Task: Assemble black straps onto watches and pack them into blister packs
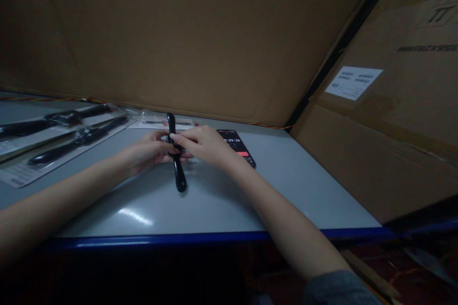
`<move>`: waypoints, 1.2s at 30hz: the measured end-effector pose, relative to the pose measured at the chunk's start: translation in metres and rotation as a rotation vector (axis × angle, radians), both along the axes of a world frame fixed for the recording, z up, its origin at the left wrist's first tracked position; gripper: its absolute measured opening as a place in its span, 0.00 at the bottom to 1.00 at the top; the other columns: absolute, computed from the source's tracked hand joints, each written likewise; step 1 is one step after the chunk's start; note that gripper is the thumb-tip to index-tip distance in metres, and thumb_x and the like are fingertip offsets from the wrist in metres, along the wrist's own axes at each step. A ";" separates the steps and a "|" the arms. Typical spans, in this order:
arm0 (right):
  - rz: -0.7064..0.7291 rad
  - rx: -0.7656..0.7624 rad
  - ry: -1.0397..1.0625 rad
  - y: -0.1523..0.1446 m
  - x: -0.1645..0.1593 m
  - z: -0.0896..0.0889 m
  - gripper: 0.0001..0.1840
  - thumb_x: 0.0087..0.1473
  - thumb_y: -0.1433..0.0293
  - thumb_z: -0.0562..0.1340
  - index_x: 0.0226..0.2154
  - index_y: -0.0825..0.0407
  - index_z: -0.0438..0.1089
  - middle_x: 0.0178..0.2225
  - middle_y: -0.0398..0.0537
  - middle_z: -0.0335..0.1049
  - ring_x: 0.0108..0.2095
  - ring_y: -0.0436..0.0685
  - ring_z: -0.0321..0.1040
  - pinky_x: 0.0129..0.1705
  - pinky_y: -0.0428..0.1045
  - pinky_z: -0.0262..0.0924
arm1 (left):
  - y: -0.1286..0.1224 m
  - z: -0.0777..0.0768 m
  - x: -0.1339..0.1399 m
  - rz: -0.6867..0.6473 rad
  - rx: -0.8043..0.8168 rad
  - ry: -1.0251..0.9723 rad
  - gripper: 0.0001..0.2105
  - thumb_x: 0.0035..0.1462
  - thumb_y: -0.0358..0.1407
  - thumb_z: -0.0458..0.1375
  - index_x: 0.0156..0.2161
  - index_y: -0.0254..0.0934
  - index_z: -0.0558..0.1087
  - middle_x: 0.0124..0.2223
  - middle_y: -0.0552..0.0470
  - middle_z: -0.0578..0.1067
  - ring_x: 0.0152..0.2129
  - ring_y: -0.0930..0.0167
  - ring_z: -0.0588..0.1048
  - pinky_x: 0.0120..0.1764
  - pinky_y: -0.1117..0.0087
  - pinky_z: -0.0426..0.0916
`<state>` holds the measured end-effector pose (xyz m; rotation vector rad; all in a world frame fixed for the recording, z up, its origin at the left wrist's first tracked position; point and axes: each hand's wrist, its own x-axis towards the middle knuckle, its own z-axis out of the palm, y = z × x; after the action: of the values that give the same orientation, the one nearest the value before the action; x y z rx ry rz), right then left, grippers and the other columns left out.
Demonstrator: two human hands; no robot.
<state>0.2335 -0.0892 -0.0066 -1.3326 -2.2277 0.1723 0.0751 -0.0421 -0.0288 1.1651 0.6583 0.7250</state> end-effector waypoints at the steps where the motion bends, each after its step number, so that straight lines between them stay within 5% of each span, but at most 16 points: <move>1: -0.004 0.007 -0.002 0.000 0.000 0.000 0.26 0.60 0.56 0.48 0.29 0.54 0.72 0.20 0.43 0.63 0.24 0.49 0.56 0.27 0.46 0.42 | 0.000 0.000 0.000 -0.007 0.000 0.002 0.18 0.43 0.14 0.55 0.40 0.31 0.64 0.32 0.46 0.74 0.28 0.64 0.78 0.40 0.56 0.73; 8: -0.105 0.074 -0.061 0.001 0.003 0.001 0.24 0.60 0.58 0.49 0.24 0.55 0.70 0.19 0.41 0.59 0.22 0.47 0.52 0.26 0.46 0.40 | -0.001 0.000 0.001 -0.020 -0.009 0.012 0.18 0.44 0.15 0.55 0.40 0.30 0.63 0.33 0.45 0.74 0.28 0.64 0.78 0.39 0.59 0.74; 15: 0.064 -0.015 0.037 0.001 -0.001 -0.004 0.19 0.59 0.62 0.51 0.28 0.55 0.71 0.22 0.42 0.65 0.25 0.47 0.57 0.27 0.45 0.43 | -0.004 0.003 0.001 0.019 -0.007 0.008 0.18 0.42 0.13 0.54 0.39 0.30 0.63 0.30 0.49 0.73 0.25 0.67 0.78 0.37 0.61 0.74; 22: -0.116 0.053 -0.059 0.002 0.004 0.000 0.16 0.57 0.66 0.52 0.27 0.55 0.72 0.20 0.42 0.63 0.22 0.47 0.53 0.26 0.46 0.41 | -0.004 0.003 0.001 0.019 -0.061 0.002 0.20 0.42 0.12 0.54 0.40 0.31 0.63 0.30 0.48 0.74 0.26 0.66 0.78 0.35 0.61 0.75; 28: 0.040 -0.007 0.024 -0.001 -0.001 -0.002 0.15 0.56 0.68 0.52 0.34 0.55 0.74 0.22 0.42 0.66 0.22 0.47 0.54 0.26 0.45 0.43 | -0.004 0.003 0.000 0.025 -0.023 0.002 0.19 0.40 0.13 0.57 0.38 0.31 0.63 0.29 0.50 0.73 0.24 0.67 0.78 0.34 0.62 0.75; 31: -0.014 0.017 0.003 -0.001 0.000 -0.001 0.16 0.56 0.69 0.52 0.40 0.53 0.73 0.25 0.43 0.69 0.22 0.47 0.55 0.26 0.45 0.43 | -0.004 0.004 0.000 0.007 -0.024 -0.002 0.20 0.40 0.13 0.55 0.39 0.31 0.63 0.30 0.50 0.74 0.25 0.67 0.78 0.34 0.63 0.75; 36: -0.108 0.069 -0.110 0.000 0.002 0.000 0.14 0.56 0.68 0.53 0.33 0.53 0.74 0.24 0.44 0.68 0.24 0.48 0.57 0.27 0.46 0.42 | -0.005 0.004 0.001 0.002 -0.027 0.004 0.18 0.41 0.13 0.55 0.38 0.30 0.64 0.30 0.50 0.73 0.26 0.68 0.77 0.34 0.63 0.75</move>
<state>0.2353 -0.0894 -0.0068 -1.4521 -2.2230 -0.0176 0.0759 -0.0470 -0.0250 1.1417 0.6712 0.7135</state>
